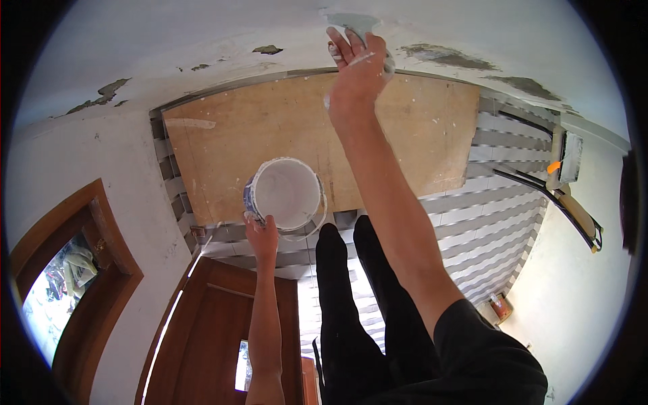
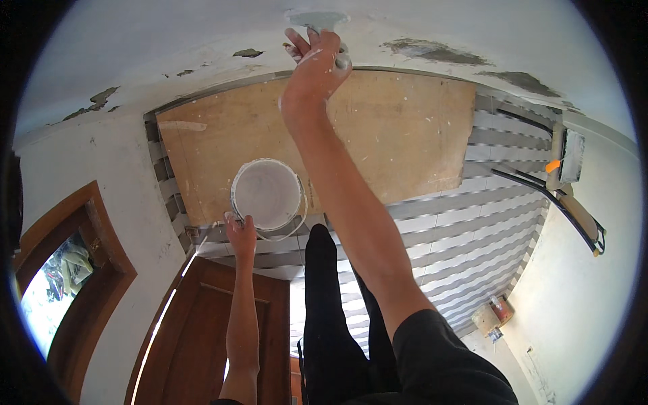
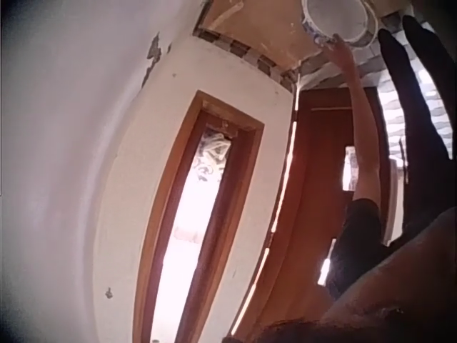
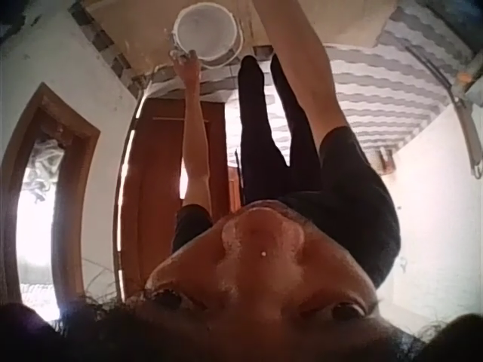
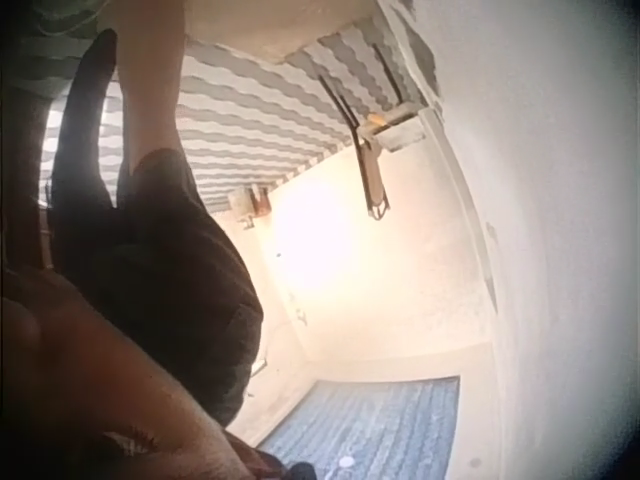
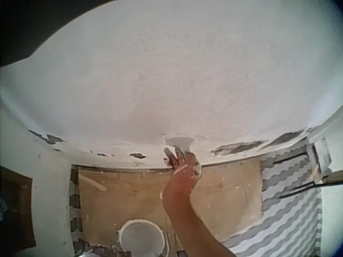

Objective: Applying wall putty or filler to patch holes or damaged sections of a wall using a putty knife.

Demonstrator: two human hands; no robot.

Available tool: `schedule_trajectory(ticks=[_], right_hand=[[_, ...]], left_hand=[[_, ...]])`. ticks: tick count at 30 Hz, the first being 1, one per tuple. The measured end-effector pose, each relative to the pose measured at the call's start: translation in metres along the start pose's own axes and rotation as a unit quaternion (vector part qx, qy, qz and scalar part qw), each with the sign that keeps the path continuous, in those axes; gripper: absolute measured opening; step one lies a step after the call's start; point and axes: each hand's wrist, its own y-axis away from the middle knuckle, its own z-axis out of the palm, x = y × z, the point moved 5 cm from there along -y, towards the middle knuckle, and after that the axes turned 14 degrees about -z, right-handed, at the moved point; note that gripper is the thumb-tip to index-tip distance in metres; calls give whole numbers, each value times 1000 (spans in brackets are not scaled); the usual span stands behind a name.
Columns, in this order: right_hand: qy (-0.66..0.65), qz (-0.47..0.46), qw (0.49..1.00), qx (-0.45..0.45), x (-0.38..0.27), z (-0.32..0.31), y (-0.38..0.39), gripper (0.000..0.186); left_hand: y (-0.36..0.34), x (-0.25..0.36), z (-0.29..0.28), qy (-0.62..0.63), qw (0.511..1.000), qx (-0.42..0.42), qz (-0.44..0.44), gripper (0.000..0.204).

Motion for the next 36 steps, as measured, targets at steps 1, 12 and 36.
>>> schedule_trajectory(ticks=[1,12,36], right_hand=[[-1,-26,1000,-2,-13,10,12,30],[49,-78,986,-138,-123,24,35,31],[14,-95,974,-207,-146,41,39,30]], left_hand=[[0,1,-2,-18,998,28,47,36],[19,17,-3,42,999,22,13,30],[32,11,5,27,997,43,50,30]])
